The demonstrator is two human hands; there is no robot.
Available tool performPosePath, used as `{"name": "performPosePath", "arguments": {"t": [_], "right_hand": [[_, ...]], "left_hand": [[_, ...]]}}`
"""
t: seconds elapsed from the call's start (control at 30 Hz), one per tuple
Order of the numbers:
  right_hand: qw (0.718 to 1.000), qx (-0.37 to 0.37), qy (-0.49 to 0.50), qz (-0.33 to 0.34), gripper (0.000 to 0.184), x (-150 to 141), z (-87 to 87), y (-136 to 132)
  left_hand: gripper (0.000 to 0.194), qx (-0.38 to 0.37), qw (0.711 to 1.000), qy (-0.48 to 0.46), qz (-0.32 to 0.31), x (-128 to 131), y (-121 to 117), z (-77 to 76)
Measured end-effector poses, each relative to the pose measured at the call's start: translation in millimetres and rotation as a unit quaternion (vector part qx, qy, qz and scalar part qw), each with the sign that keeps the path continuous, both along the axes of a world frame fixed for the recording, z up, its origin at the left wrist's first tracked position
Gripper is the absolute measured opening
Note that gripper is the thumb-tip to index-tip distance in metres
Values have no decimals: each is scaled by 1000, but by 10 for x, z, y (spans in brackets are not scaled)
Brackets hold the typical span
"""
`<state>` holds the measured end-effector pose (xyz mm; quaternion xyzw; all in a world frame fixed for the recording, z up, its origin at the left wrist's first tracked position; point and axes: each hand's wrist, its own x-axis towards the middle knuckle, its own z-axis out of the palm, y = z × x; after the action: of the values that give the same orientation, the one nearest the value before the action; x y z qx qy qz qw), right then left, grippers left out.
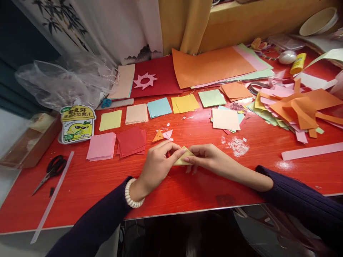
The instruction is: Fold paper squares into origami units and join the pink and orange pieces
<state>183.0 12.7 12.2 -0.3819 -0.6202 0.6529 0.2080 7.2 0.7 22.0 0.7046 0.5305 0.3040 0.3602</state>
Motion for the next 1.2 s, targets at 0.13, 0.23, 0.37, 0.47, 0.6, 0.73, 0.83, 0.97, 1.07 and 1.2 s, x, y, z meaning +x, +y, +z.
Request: {"name": "performPosePath", "arguments": {"t": [0.13, 0.23, 0.37, 0.47, 0.6, 0.73, 0.83, 0.97, 1.07, 1.2], "right_hand": [[1000, -10, 7, 0, 23, -5, 5, 0], [1000, -21, 8, -3, 22, -2, 5, 1], [999, -34, 9, -10, 23, 0, 1, -3], [998, -53, 13, -19, 22, -3, -4, -3], [996, -70, 18, -45, 23, 6, -9, 16], [996, -64, 11, -60, 22, 28, -3, 35], [996, -60, 10, -60, 22, 30, 6, 36], [996, -67, 11, -57, 20, 17, 15, 33], [996, -70, 6, -58, 22, 11, 16, 34], [996, -64, -2, -59, 24, 17, 14, 32]], "left_hand": [[20, 0, 1000, -1, -2, -2, 2, -5], [19, 4, 1000, -2, -3, -3, 5, -15], [21, 8, 1000, 2, -2, 0, 4, -21], [21, -2, 1000, 5, -13, -8, 9, 2], [21, -53, 996, 36, -60, -55, 27, 56], [27, -109, 990, 58, -63, -107, 32, 65], [30, -152, 986, 32, -55, -118, 28, 50], [26, -180, 982, -7, -53, -110, 26, 35], [26, -220, 974, -39, -43, -108, 27, 28], [29, -273, 960, -48, -43, -112, 32, 33]]}}
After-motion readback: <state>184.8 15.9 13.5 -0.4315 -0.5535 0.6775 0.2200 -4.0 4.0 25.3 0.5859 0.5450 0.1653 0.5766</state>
